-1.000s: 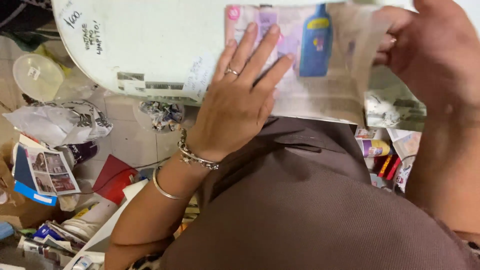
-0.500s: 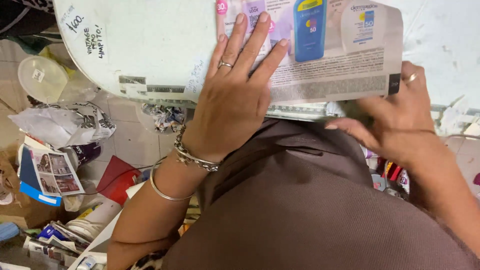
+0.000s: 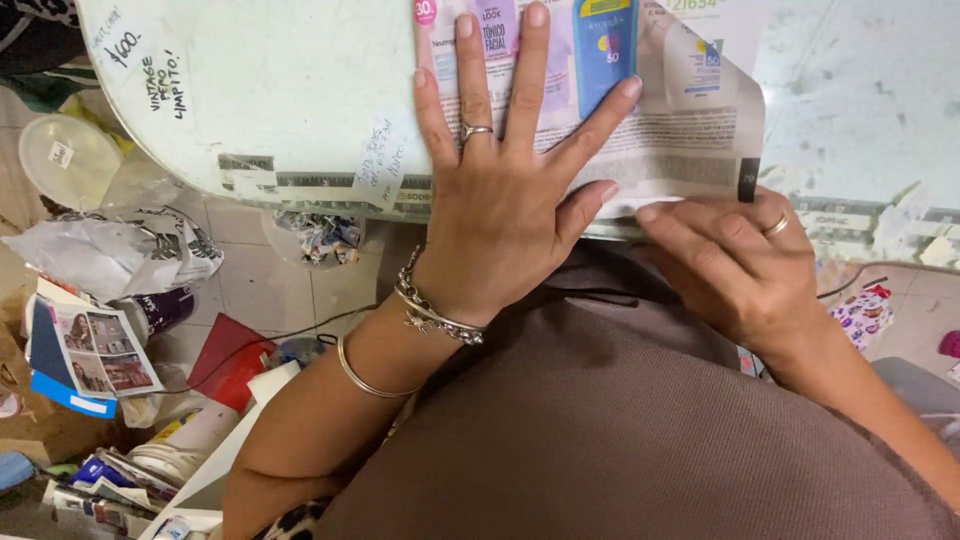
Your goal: Rolling thin paper tubes using a wooden stick as a guide and applying glue to secure them.
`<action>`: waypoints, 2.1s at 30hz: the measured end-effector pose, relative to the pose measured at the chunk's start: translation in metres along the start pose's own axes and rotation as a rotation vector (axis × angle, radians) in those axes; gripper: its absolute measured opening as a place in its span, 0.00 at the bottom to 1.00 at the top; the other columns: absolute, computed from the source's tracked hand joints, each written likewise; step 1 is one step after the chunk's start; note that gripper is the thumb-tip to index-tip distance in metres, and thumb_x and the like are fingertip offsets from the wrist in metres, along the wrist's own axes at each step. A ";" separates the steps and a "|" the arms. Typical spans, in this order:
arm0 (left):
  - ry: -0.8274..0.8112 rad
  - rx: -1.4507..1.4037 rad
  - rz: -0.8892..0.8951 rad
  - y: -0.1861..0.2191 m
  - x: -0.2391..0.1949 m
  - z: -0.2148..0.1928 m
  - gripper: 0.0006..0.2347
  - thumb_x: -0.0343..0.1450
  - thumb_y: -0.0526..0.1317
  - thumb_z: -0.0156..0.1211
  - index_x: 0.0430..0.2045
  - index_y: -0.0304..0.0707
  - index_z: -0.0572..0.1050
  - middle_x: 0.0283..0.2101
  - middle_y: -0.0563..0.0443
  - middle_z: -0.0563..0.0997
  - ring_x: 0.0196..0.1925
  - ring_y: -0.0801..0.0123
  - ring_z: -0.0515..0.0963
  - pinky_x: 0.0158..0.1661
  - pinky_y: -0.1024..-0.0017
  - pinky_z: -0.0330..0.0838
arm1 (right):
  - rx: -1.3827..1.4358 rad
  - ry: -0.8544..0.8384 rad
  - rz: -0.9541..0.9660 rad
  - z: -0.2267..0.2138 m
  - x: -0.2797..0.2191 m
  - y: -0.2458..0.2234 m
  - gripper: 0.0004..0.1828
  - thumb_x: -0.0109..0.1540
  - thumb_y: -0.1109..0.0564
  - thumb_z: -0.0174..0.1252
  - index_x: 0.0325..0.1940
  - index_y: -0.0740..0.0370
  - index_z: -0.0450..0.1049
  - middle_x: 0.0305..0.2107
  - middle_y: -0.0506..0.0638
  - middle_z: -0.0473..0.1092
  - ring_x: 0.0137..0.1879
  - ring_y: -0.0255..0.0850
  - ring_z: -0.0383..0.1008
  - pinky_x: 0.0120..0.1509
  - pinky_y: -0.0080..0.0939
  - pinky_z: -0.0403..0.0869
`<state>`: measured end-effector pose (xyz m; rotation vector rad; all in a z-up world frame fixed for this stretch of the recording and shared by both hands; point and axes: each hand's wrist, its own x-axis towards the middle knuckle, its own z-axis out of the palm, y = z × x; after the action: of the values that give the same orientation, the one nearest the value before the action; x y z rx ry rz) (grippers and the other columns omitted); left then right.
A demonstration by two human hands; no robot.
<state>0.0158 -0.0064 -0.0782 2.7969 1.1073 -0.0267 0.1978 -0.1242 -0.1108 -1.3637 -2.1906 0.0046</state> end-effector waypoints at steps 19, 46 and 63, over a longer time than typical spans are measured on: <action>0.054 -0.047 0.120 -0.009 -0.003 0.012 0.23 0.72 0.62 0.33 0.61 0.64 0.53 0.64 0.41 0.46 0.67 0.41 0.43 0.59 0.32 0.37 | 0.242 -0.025 0.832 -0.024 0.056 0.007 0.15 0.72 0.54 0.47 0.50 0.72 0.60 0.26 0.54 0.60 0.25 0.37 0.55 0.29 0.36 0.55; 0.080 -0.127 -0.035 -0.020 -0.009 0.024 0.23 0.74 0.55 0.35 0.62 0.51 0.51 0.67 0.46 0.44 0.71 0.53 0.43 0.71 0.55 0.42 | 0.081 -0.055 0.467 -0.003 0.035 0.030 0.24 0.62 0.78 0.46 0.60 0.68 0.70 0.65 0.66 0.57 0.69 0.59 0.62 0.60 0.49 0.68; 0.102 -0.013 0.017 -0.035 -0.009 0.018 0.28 0.74 0.62 0.33 0.64 0.44 0.52 0.66 0.45 0.46 0.71 0.56 0.49 0.67 0.51 0.51 | -0.290 -0.027 0.270 -0.002 0.012 0.039 0.16 0.71 0.72 0.47 0.59 0.72 0.76 0.59 0.63 0.68 0.35 0.51 0.61 0.45 0.44 0.63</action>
<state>-0.0139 0.0105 -0.0995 2.8244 1.1009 0.1263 0.2273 -0.0963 -0.1146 -1.8212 -2.0701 -0.2024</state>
